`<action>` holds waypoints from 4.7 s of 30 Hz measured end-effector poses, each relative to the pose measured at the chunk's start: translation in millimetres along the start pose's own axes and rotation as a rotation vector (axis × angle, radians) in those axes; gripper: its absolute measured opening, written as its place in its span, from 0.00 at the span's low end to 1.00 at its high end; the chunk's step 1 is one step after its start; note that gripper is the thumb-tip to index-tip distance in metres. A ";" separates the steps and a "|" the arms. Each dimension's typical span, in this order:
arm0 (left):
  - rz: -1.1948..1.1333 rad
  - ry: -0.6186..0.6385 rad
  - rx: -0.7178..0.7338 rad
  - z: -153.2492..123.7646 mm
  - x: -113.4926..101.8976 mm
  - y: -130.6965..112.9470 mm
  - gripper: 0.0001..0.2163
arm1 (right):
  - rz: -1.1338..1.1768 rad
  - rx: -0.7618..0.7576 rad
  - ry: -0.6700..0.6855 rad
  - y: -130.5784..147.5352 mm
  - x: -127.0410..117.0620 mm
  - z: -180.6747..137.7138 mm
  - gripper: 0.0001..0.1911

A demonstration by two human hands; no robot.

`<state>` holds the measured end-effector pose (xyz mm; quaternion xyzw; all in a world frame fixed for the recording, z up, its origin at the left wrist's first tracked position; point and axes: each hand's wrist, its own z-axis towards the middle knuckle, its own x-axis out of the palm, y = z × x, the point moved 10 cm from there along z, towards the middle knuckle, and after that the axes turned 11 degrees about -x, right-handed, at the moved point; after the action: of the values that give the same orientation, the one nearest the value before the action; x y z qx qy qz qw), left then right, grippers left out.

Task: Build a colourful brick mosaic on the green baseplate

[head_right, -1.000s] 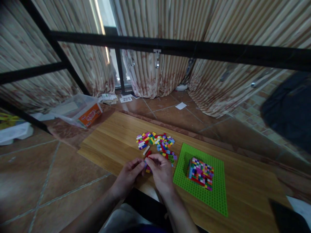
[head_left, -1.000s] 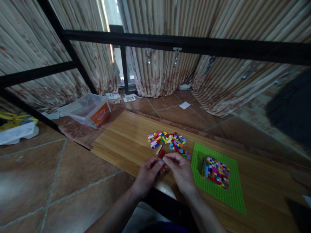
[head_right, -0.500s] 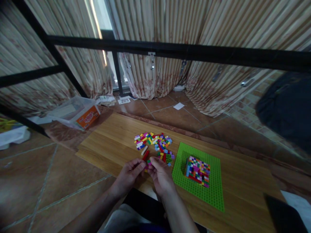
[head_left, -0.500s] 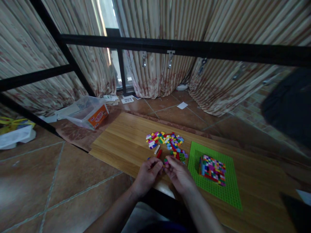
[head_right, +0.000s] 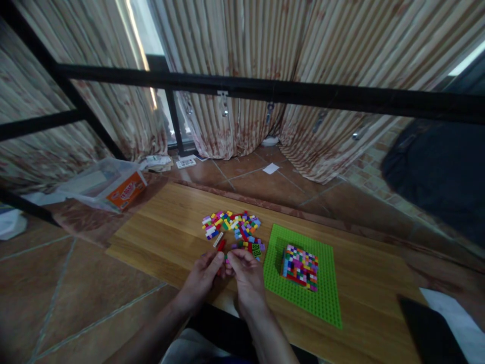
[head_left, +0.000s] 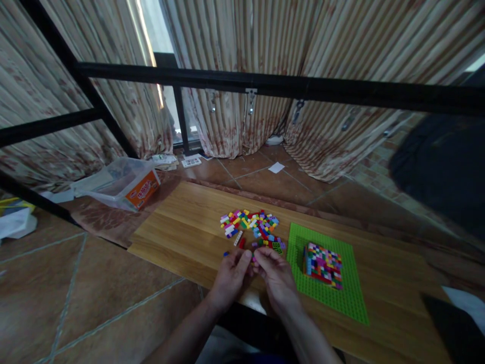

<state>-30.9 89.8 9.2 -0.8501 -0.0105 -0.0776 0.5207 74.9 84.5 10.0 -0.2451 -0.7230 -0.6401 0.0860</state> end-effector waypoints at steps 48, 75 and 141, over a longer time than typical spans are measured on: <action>-0.906 0.324 -0.405 -5.2 17.6 35.0 0.06 | -1.567 -0.618 0.234 56.3 8.2 101.6 0.10; -0.235 0.193 -0.318 -7.8 13.2 31.0 0.20 | -0.889 -0.434 0.505 53.6 30.6 -5.8 0.08; -0.479 0.272 -0.350 -3.1 -2.5 41.5 0.11 | -1.218 -0.683 0.357 52.1 -2.1 54.6 0.13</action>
<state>-29.7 68.2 -26.5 -0.8820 -0.1269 -0.3115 0.3301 111.3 140.0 46.0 0.2969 -0.4658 -0.7950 -0.2510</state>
